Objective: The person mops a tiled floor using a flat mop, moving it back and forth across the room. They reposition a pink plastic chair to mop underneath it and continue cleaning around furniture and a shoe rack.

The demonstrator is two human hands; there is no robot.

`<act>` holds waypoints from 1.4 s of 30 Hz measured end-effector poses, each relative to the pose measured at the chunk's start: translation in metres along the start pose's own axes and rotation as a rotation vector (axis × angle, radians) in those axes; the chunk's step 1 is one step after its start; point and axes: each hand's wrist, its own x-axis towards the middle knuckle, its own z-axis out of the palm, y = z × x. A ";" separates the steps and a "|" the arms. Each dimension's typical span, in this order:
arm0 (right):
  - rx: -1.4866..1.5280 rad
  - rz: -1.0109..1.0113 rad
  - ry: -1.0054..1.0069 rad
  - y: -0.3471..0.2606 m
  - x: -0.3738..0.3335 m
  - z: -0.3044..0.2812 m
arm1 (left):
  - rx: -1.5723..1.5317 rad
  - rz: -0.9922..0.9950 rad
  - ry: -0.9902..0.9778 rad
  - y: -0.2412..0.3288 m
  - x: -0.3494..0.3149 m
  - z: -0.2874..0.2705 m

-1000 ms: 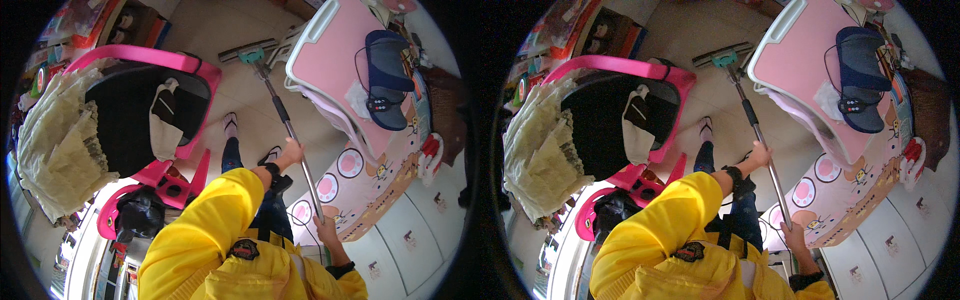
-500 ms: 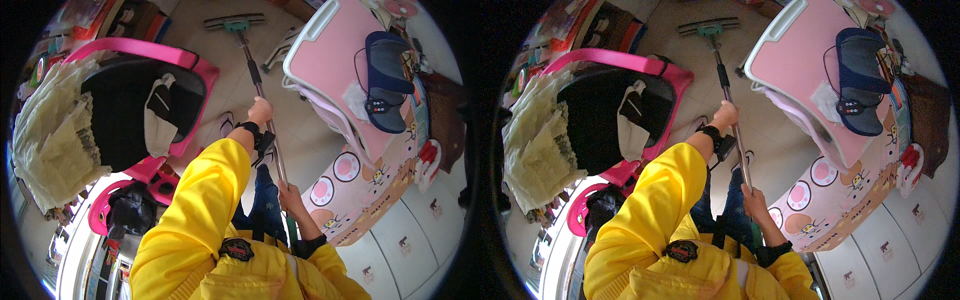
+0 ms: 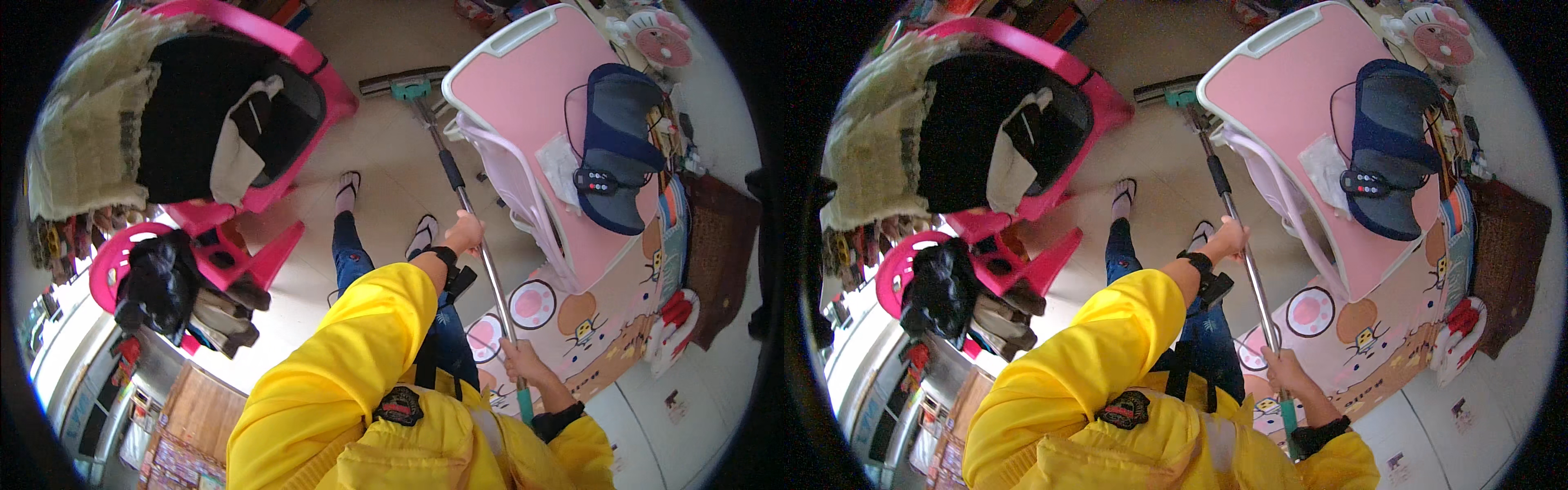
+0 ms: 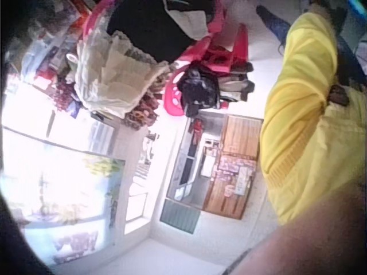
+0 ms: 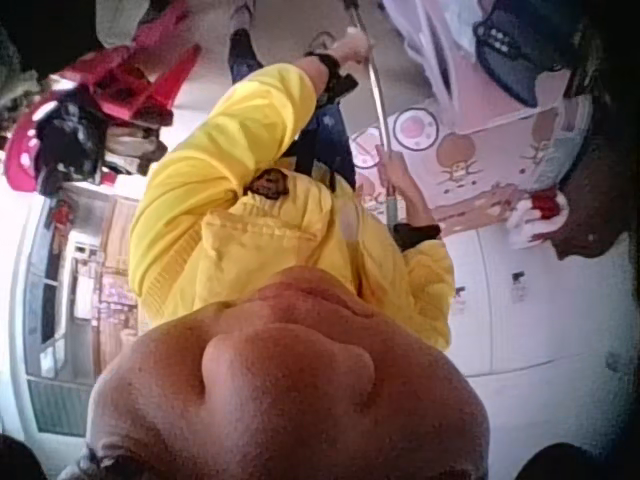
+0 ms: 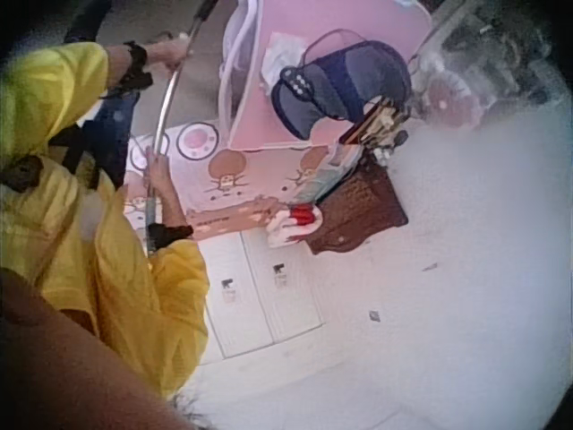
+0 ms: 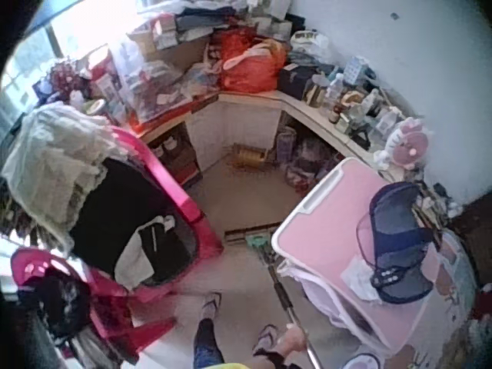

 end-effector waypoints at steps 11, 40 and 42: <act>-0.245 0.016 -0.057 0.025 0.004 -0.110 | -0.348 0.083 0.083 0.004 -0.007 0.081; -0.596 -0.151 0.213 0.300 -0.041 -0.049 | -0.829 -0.413 -0.222 -0.199 -0.103 0.248; -0.676 -0.229 0.251 0.299 -0.030 -0.034 | -0.877 -0.383 -0.154 -0.207 -0.101 0.227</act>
